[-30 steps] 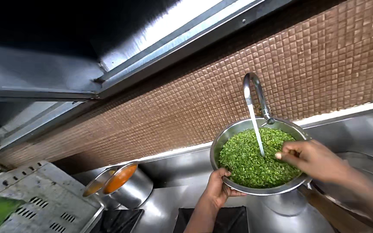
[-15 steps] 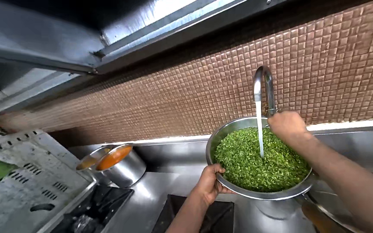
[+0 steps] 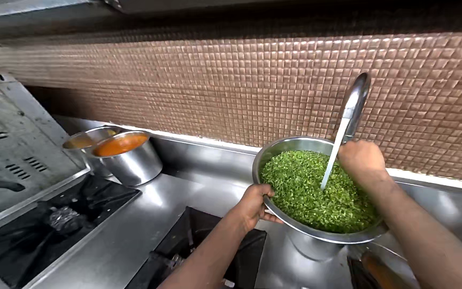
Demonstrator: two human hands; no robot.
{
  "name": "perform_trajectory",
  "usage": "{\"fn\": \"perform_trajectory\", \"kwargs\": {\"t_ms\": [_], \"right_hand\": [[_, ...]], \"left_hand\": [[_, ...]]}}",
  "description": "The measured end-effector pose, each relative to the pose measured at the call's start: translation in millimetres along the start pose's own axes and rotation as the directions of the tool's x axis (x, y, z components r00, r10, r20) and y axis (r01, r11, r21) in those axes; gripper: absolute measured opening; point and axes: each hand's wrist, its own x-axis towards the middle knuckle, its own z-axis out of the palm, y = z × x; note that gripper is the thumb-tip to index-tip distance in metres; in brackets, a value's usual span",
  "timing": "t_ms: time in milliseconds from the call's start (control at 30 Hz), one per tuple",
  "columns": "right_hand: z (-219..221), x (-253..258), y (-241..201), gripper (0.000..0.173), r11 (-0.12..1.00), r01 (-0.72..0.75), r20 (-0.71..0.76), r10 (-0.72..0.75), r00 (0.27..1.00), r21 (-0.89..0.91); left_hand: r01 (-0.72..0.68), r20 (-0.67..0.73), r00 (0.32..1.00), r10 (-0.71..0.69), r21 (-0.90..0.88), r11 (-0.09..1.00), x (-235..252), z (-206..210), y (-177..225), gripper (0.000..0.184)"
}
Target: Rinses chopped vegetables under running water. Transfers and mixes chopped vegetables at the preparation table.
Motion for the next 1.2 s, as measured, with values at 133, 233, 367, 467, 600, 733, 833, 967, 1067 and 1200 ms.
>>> {"fn": "perform_trajectory", "kwargs": {"t_ms": [133,233,367,467,600,733,833,967,1067,1200], "right_hand": [[-2.4,1.8,-3.7,0.015,1.000,-0.014,0.015,0.014,1.000,-0.025],[-0.5,4.1,-1.1,0.014,0.999,0.011,0.018,-0.011,1.000,-0.042],[2.1,5.3,0.5,0.014,0.999,0.021,0.009,-0.020,1.000,-0.043],[3.0,5.6,1.4,0.014,0.998,0.036,0.000,-0.036,0.999,-0.051],[3.7,6.0,1.4,0.016,0.999,0.041,0.005,-0.041,0.999,-0.024],[4.5,6.3,0.7,0.017,0.999,0.034,0.011,-0.034,0.999,-0.019],[5.6,6.7,0.7,0.017,0.999,0.033,0.007,-0.033,0.999,-0.022],[6.6,6.6,0.8,0.018,1.000,0.024,-0.002,-0.024,1.000,0.002],[7.3,5.0,1.1,0.018,0.999,0.017,-0.019,-0.016,1.000,0.041],[7.1,6.0,0.9,0.018,0.999,0.013,-0.010,-0.013,1.000,0.031]], "left_hand": [[-0.008,0.022,1.000,0.008,-0.010,1.000,2.9,-3.8,-2.1,0.022],[-0.003,0.027,1.000,0.003,-0.006,1.000,2.5,-3.4,-0.9,0.023],[0.004,0.027,1.000,-0.003,-0.016,1.000,1.3,-2.5,0.2,0.023],[-0.001,0.006,1.000,0.001,-0.019,1.000,1.3,-1.9,0.1,0.020],[-0.002,0.006,1.000,0.002,-0.033,0.999,1.6,-2.4,0.5,0.022],[-0.002,0.014,1.000,0.002,-0.021,1.000,1.4,-2.7,0.7,0.021],[0.004,0.006,1.000,-0.004,-0.025,1.000,0.5,-2.3,0.9,0.021],[-0.008,-0.001,1.000,0.008,-0.020,1.000,0.0,-1.5,0.1,0.020],[-0.007,0.001,1.000,0.007,-0.012,1.000,-0.9,-0.6,0.3,0.021],[-0.003,0.004,1.000,0.003,-0.023,1.000,0.4,-1.5,-0.5,0.022]]}}
